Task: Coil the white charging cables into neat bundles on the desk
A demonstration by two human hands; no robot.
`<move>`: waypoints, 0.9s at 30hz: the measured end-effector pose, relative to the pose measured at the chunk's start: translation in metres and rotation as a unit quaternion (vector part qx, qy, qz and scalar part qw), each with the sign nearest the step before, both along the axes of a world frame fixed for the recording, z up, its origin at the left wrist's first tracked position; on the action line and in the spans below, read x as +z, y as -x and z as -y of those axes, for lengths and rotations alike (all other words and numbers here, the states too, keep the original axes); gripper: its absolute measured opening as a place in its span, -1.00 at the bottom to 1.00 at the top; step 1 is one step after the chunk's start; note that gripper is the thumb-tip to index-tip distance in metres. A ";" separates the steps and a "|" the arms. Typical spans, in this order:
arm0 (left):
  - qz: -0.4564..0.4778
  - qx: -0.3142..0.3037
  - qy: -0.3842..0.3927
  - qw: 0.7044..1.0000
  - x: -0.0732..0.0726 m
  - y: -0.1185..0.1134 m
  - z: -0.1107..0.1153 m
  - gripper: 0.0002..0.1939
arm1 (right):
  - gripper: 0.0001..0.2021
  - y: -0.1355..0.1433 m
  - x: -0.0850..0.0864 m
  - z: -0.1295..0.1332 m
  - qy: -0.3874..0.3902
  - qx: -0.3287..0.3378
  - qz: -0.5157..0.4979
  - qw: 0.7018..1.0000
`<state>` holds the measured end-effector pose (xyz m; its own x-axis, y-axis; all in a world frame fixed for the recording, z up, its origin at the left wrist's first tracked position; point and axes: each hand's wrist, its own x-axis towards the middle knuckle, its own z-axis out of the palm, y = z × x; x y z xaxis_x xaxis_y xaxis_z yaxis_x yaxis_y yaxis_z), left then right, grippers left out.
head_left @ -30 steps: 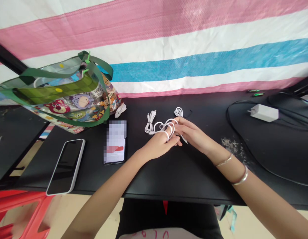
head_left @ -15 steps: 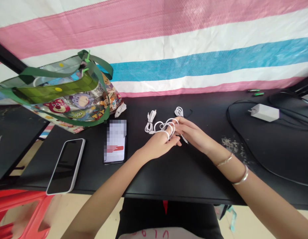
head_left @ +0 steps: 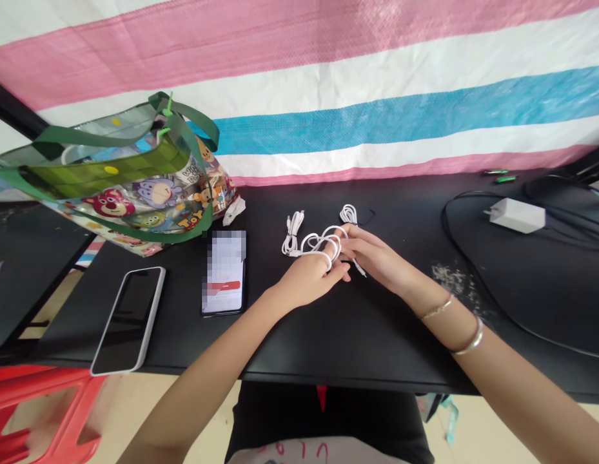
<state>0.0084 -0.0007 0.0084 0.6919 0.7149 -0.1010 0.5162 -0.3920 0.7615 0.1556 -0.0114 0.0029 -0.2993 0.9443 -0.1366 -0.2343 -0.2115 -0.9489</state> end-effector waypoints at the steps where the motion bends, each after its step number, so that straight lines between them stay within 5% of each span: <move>1: 0.000 0.000 -0.002 1.000 0.000 0.000 0.000 -0.61 | -0.91 0.000 0.000 0.000 -0.001 0.002 -0.001 1.000; 27: -0.081 -0.015 -0.053 0.995 0.002 0.000 0.001 -0.57 | -0.96 0.000 -0.004 -0.002 0.007 0.002 -0.002 1.000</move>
<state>0.0084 -0.0017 0.0103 0.6938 0.7066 -0.1388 0.6162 -0.4829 0.6222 0.1559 -0.0096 -0.0007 -0.3040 0.9411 -0.1479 -0.2372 -0.2251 -0.9450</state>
